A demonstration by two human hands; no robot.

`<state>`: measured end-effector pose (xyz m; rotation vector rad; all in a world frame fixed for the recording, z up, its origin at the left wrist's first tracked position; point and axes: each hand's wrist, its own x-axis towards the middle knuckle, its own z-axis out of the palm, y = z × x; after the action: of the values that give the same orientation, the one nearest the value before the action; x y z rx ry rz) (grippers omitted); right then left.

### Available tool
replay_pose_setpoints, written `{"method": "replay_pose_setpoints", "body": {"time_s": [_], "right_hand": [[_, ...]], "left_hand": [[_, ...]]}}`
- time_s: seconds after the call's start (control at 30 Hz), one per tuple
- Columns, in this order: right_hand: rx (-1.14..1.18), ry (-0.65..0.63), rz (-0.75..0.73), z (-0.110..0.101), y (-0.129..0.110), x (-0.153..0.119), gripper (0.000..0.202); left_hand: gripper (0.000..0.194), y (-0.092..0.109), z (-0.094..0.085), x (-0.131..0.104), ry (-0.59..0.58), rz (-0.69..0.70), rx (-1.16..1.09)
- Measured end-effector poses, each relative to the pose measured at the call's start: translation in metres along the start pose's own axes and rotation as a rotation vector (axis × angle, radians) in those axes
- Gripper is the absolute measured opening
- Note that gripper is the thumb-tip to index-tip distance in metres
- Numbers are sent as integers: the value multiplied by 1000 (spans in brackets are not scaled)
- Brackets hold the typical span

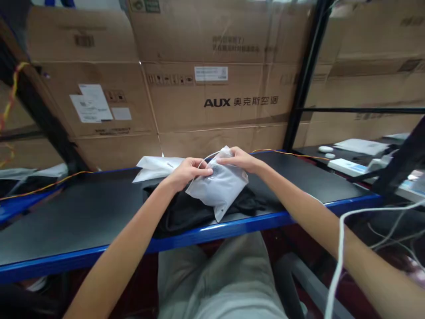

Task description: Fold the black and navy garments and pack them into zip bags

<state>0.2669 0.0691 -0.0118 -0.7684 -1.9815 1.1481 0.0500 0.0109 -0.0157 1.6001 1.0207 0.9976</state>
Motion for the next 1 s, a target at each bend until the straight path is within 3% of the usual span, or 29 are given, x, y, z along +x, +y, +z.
{"method": "replay_pose_setpoints", "body": {"time_s": [0.47, 0.67, 1.0], "right_hand": [[-48, -105, -3, -1, 0, -2, 39], [-31, -47, -21, 1, 2, 1, 33], [10, -94, -49, 2, 2, 0, 36]], "left_hand": [[36, 1, 3, 0, -19, -78, 10], [30, 2, 3, 1, -63, -99, -43], [32, 1, 3, 1, -51, -141, -36]]}}
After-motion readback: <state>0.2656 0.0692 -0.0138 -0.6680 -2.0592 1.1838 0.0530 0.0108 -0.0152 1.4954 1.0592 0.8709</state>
